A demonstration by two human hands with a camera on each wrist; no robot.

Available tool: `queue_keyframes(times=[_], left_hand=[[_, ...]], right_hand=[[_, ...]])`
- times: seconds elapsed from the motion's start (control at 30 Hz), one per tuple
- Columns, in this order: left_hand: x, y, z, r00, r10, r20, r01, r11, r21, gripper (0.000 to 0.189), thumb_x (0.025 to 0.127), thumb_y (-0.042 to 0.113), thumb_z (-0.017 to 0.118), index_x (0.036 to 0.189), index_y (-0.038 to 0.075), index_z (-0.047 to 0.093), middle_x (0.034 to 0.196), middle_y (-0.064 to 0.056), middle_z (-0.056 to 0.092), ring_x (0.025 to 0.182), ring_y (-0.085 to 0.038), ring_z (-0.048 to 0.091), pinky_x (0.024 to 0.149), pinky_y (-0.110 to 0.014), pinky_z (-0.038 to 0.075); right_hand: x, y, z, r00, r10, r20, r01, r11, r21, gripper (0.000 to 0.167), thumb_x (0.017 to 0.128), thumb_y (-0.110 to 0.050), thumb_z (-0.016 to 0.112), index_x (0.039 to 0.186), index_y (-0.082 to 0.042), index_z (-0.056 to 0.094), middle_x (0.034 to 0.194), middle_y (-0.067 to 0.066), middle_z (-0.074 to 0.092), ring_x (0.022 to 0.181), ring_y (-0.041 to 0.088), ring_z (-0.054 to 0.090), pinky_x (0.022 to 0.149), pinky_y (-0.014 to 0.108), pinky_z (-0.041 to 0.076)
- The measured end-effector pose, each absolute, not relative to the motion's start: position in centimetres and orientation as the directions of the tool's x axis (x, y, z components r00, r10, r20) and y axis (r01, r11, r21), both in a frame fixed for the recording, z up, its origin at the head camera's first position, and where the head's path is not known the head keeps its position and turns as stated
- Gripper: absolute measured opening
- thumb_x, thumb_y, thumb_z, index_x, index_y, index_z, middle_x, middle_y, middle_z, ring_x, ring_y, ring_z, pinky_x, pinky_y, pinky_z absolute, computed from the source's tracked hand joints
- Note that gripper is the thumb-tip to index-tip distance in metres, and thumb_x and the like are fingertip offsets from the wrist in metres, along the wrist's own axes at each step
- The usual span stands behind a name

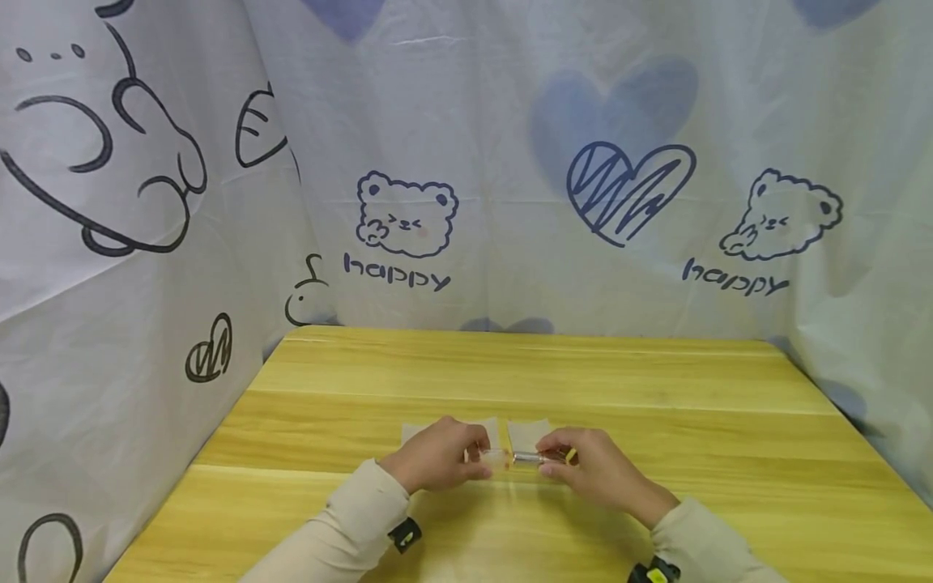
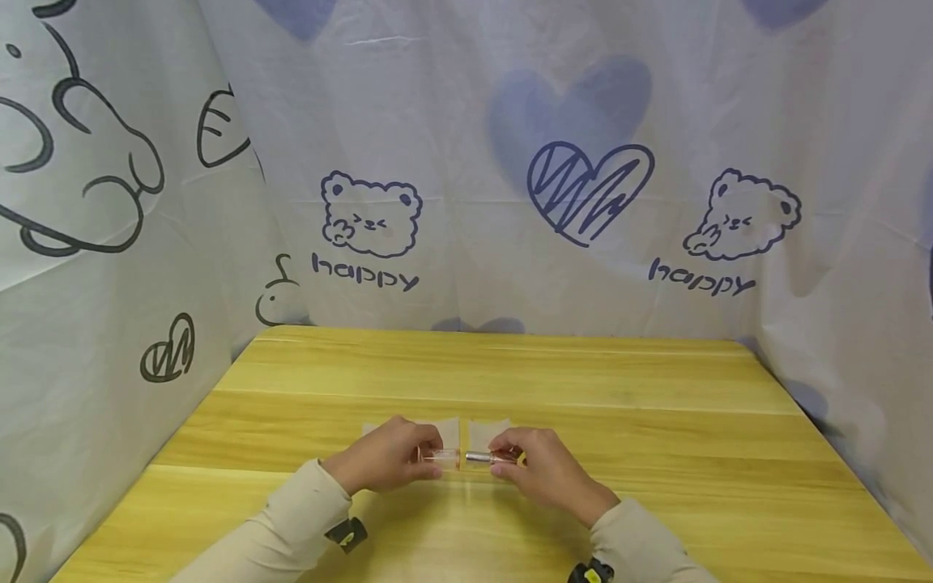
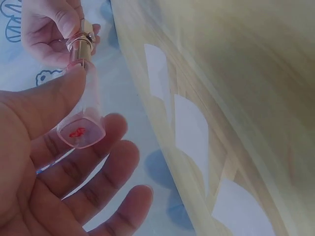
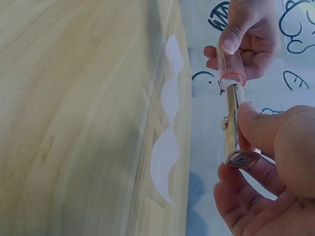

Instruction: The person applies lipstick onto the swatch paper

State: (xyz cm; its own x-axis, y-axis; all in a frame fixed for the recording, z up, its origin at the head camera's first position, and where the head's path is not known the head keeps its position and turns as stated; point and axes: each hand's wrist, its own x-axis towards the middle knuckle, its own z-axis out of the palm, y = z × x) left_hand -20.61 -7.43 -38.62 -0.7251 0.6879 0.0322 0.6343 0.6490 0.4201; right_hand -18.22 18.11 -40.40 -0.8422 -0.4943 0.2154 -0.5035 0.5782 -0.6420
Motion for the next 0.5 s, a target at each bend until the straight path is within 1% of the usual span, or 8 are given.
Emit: queue_keyframes(times=[0.1, 0.2, 0.4, 0.5], left_hand=[[-20.63, -7.47, -38.67, -0.737, 0.675, 0.037, 0.625, 0.661, 0.416, 0.024, 0.088, 0.027, 0.074, 0.102, 0.009, 0.068, 0.093, 0.001, 0.067, 0.086, -0.011, 0.062, 0.076, -0.028, 0.052], [-20.69, -7.51, -38.82, -0.742, 0.669, 0.050, 0.625, 0.662, 0.413, 0.023, 0.087, 0.027, 0.075, 0.100, 0.009, 0.068, 0.092, 0.000, 0.065, 0.086, -0.012, 0.060, 0.076, -0.029, 0.052], [-20.80, -7.55, -39.31, -0.738, 0.670, 0.074, 0.633, 0.650, 0.420, 0.023, 0.086, 0.025, 0.076, 0.100, 0.008, 0.067, 0.092, -0.001, 0.064, 0.086, -0.013, 0.059, 0.075, -0.028, 0.051], [-20.81, -7.53, -39.55, -0.740, 0.670, 0.066, 0.628, 0.652, 0.425, 0.025, 0.088, 0.025, 0.074, 0.104, 0.007, 0.067, 0.094, -0.003, 0.065, 0.086, -0.014, 0.060, 0.075, -0.028, 0.052]], right_hand=[[-18.23, 18.19, -40.47, -0.844, -0.486, 0.228, -0.508, 0.586, -0.632, 0.015, 0.089, -0.012, 0.071, 0.103, -0.006, 0.070, 0.090, -0.006, 0.067, 0.078, 0.006, 0.059, 0.064, 0.025, 0.052], [-18.28, 18.22, -40.61, -0.846, -0.481, 0.230, -0.504, 0.581, -0.639, 0.014, 0.089, -0.013, 0.071, 0.101, -0.006, 0.069, 0.088, -0.006, 0.066, 0.077, 0.006, 0.059, 0.063, 0.024, 0.052], [-18.42, 18.19, -40.99, -0.867, -0.447, 0.222, -0.470, 0.583, -0.663, 0.015, 0.089, -0.012, 0.071, 0.101, -0.004, 0.068, 0.088, -0.003, 0.065, 0.077, 0.008, 0.060, 0.065, 0.022, 0.053], [-18.51, 18.21, -41.20, -0.877, -0.420, 0.235, -0.462, 0.599, -0.654, 0.021, 0.089, -0.011, 0.071, 0.106, -0.001, 0.067, 0.090, 0.000, 0.067, 0.078, 0.010, 0.062, 0.066, 0.022, 0.053]])
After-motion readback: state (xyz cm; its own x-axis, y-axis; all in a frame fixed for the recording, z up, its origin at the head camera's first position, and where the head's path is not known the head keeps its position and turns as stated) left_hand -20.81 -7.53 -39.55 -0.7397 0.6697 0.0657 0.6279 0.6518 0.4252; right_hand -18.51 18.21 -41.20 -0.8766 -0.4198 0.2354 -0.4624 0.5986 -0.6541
